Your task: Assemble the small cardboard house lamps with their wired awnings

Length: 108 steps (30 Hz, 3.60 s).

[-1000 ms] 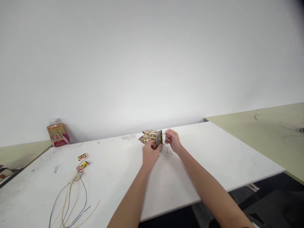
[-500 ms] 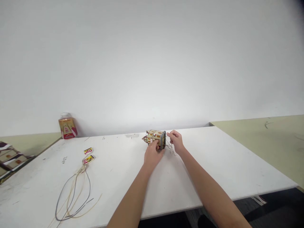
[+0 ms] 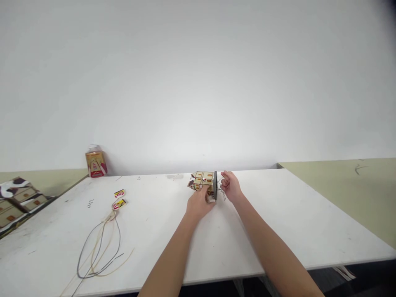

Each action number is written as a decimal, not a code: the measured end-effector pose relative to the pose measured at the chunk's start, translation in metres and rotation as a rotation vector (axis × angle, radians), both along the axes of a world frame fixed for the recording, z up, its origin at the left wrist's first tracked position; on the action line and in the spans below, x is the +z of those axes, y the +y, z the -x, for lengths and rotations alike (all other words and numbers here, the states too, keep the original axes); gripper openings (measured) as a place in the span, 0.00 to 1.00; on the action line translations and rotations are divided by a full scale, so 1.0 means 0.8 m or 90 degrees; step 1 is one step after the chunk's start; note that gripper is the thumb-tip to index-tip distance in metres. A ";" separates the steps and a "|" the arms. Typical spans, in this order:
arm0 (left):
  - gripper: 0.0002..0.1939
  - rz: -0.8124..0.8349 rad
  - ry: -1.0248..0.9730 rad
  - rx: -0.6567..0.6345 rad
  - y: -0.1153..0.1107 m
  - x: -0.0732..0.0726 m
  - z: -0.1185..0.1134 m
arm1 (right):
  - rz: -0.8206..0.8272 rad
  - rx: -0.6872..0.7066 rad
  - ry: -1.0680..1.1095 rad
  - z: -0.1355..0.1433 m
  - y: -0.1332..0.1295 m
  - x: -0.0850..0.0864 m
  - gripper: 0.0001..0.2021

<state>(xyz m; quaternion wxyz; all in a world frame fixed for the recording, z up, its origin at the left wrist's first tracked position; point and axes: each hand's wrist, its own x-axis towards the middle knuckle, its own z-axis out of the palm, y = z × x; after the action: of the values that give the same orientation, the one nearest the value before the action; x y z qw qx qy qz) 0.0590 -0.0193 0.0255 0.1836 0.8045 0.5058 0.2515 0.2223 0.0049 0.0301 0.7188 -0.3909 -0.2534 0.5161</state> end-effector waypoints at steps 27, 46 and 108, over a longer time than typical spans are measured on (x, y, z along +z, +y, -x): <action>0.12 0.031 -0.083 0.019 0.005 0.001 0.003 | 0.086 -0.055 -0.227 -0.009 0.004 -0.006 0.17; 0.07 0.001 0.020 0.043 0.006 0.004 0.002 | -0.029 0.097 -0.788 -0.044 0.000 -0.028 0.05; 0.24 -0.348 0.024 0.094 0.020 -0.009 0.014 | -0.012 -0.004 -1.064 -0.014 -0.011 -0.024 0.30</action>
<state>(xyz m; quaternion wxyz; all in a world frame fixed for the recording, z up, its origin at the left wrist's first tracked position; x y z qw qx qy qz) 0.0482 -0.0035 0.0183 -0.0683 0.7897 0.4799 0.3761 0.2333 -0.0037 0.0110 0.2986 -0.6398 -0.7063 0.0519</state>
